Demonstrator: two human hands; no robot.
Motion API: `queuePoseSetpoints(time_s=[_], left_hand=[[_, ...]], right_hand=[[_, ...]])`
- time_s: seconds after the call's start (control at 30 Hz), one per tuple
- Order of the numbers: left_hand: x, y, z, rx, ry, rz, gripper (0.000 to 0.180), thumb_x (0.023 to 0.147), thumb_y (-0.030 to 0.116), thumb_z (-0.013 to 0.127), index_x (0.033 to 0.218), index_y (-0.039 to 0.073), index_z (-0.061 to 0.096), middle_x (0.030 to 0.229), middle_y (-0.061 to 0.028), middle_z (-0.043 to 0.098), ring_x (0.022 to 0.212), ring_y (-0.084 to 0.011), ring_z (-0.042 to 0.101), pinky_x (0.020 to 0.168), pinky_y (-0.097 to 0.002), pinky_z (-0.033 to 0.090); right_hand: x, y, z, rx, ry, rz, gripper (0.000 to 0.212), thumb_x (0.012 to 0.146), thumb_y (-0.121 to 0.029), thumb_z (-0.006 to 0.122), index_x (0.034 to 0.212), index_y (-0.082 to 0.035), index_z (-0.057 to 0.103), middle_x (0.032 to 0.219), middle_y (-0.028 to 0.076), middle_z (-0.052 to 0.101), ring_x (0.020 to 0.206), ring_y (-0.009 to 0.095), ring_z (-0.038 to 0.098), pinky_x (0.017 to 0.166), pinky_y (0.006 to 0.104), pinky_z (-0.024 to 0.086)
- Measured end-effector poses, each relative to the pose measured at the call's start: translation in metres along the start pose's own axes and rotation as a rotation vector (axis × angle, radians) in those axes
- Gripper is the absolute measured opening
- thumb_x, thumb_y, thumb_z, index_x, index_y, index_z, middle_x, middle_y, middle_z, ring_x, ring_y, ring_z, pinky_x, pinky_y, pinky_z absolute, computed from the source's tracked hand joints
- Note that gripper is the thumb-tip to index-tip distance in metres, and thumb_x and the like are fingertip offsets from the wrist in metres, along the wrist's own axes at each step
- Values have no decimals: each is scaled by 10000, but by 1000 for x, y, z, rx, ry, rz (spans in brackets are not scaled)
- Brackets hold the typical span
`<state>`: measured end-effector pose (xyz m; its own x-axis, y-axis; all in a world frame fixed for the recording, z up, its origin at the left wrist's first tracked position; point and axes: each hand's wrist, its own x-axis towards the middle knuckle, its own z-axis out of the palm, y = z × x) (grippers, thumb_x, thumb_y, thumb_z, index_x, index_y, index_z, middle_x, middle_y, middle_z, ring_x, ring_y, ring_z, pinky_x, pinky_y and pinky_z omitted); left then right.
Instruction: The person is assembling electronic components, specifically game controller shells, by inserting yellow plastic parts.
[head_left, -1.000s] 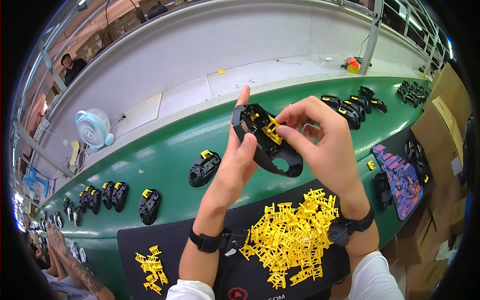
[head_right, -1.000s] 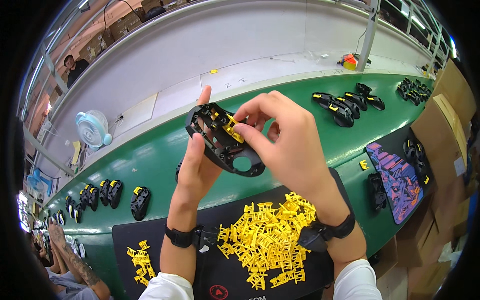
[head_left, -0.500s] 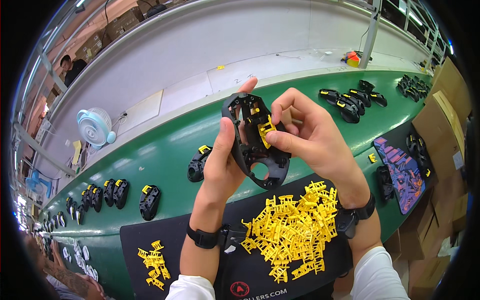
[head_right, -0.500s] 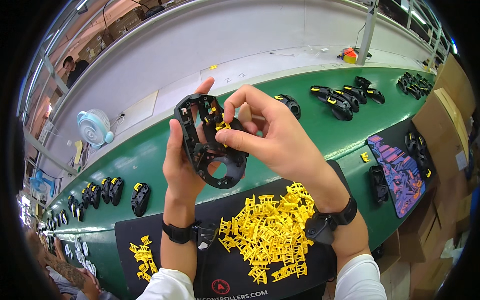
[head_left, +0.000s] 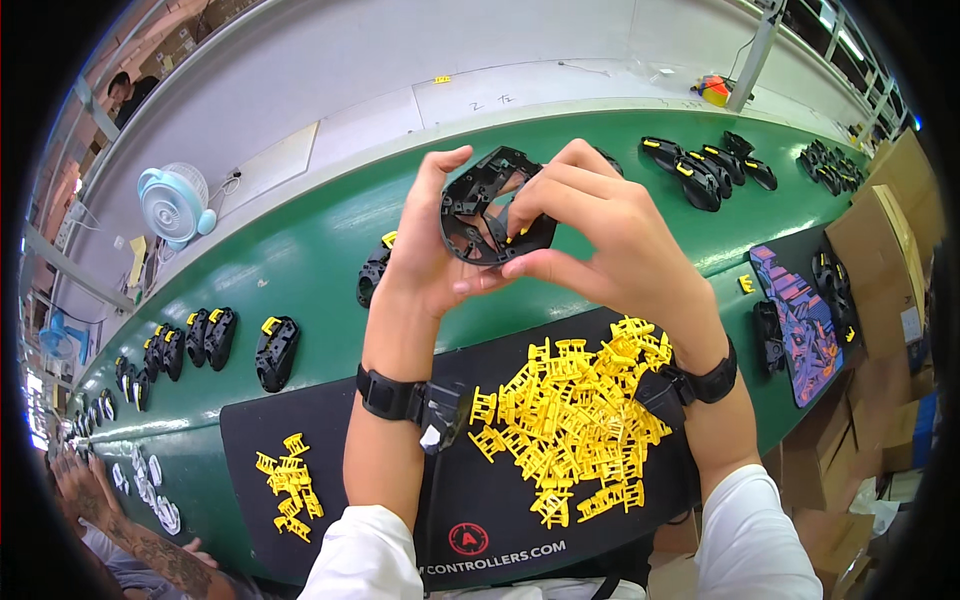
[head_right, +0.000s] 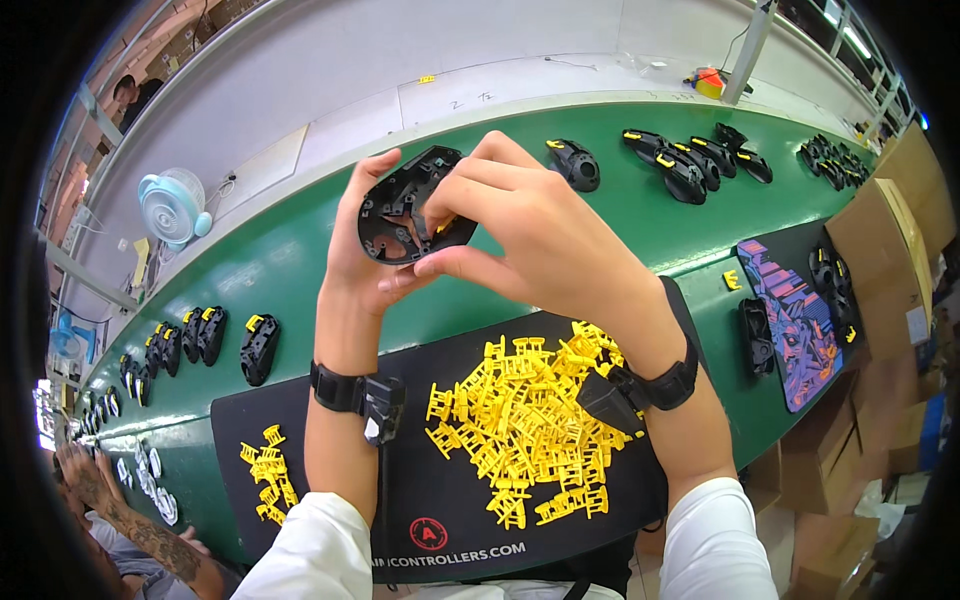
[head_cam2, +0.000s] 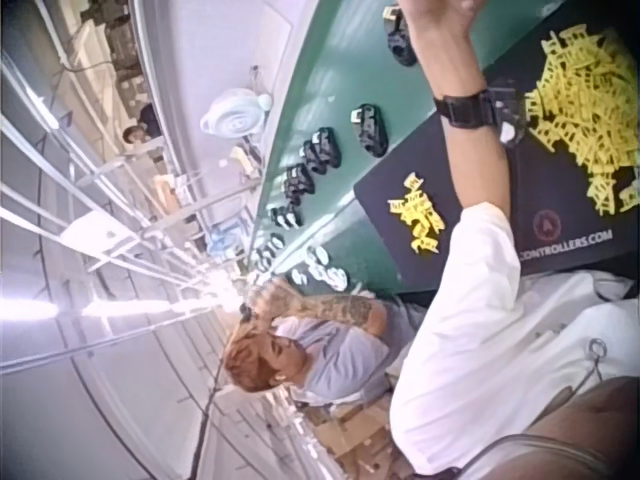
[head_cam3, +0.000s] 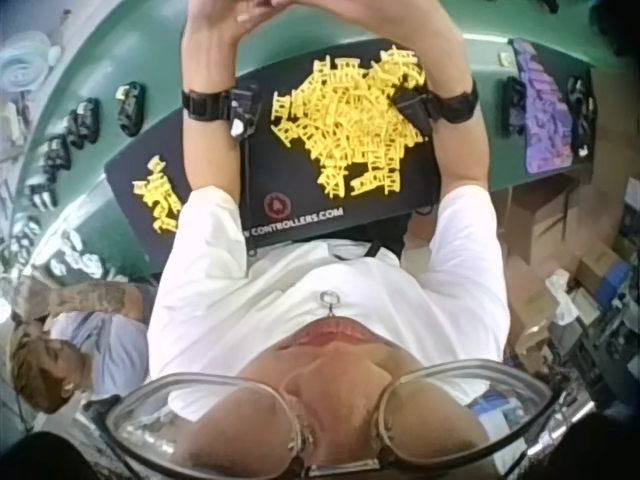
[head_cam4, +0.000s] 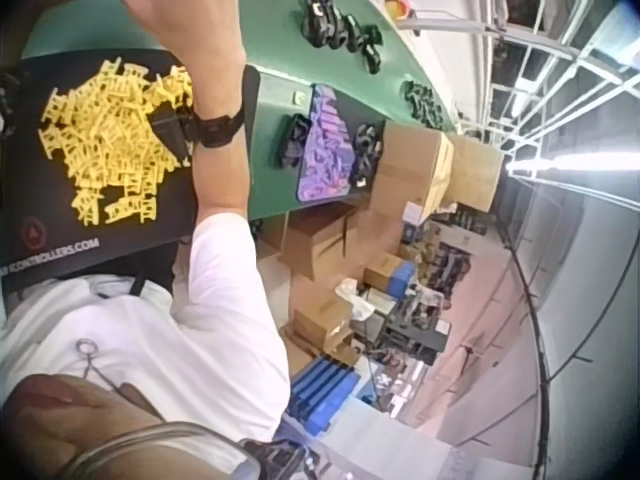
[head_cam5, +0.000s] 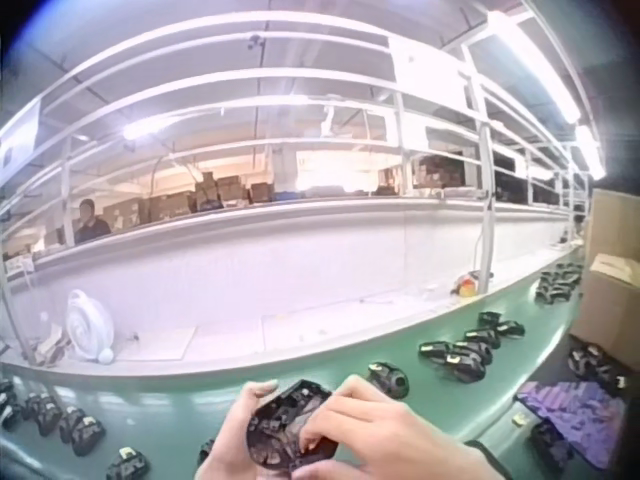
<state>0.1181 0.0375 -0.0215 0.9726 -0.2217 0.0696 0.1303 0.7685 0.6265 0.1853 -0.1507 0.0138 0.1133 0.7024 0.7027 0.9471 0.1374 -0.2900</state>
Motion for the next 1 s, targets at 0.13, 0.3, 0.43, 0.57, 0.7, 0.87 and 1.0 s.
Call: queuePoseSetpoints(time_s=[0.13,0.3,0.43,0.57,0.7,0.87,1.0], left_hand=[[-5,4,6,106,22,-87,585,944,513,329,995,2,611,722,-112,635,434,-262,569,283,-276,369],[0,0,-1,32,26,-125,607,931,509,324,1004,-11,631,735,-122,640,467,-295,593,303,-300,397],[-4,9,-3,426,211,-112,574,924,488,383,1097,-4,621,737,-132,648,499,-274,618,381,-316,442],[-4,6,-29,1555,679,-219,696,868,459,592,1350,-30,483,1040,-247,654,715,-338,708,650,-397,576],[-1,-10,-67,2016,757,-520,904,785,592,705,1418,-5,458,1382,-280,491,1185,-405,619,971,-484,528],[15,-24,-33,2283,746,-472,871,811,587,704,1460,64,451,1450,-266,431,1211,-426,595,996,-496,511],[86,-18,-29,2278,354,-298,825,837,563,691,1454,61,469,1376,-310,511,1268,-468,525,1026,-520,485]], right_hand=[[-9,7,5,48,-5,44,271,759,-166,826,935,-31,669,918,81,673,928,277,579,790,357,510],[-17,3,8,43,-33,133,282,781,-175,817,975,-34,669,985,98,666,986,298,569,838,373,499],[-27,-10,14,-30,151,180,332,814,-222,795,1046,-42,641,1110,142,612,1038,338,542,911,435,469],[-57,-22,19,-132,-332,307,283,839,-297,754,960,-55,674,1007,125,602,1004,319,542,871,434,471],[-82,-24,43,-173,-502,368,182,828,-244,747,821,-71,690,971,82,606,999,278,547,871,393,457],[-98,-26,36,-161,-397,477,136,829,-213,737,823,-83,699,971,66,607,1023,269,544,872,395,452],[-97,-31,40,-131,-515,463,131,844,-213,732,897,-97,702,1000,65,614,1039,275,544,891,421,450]])
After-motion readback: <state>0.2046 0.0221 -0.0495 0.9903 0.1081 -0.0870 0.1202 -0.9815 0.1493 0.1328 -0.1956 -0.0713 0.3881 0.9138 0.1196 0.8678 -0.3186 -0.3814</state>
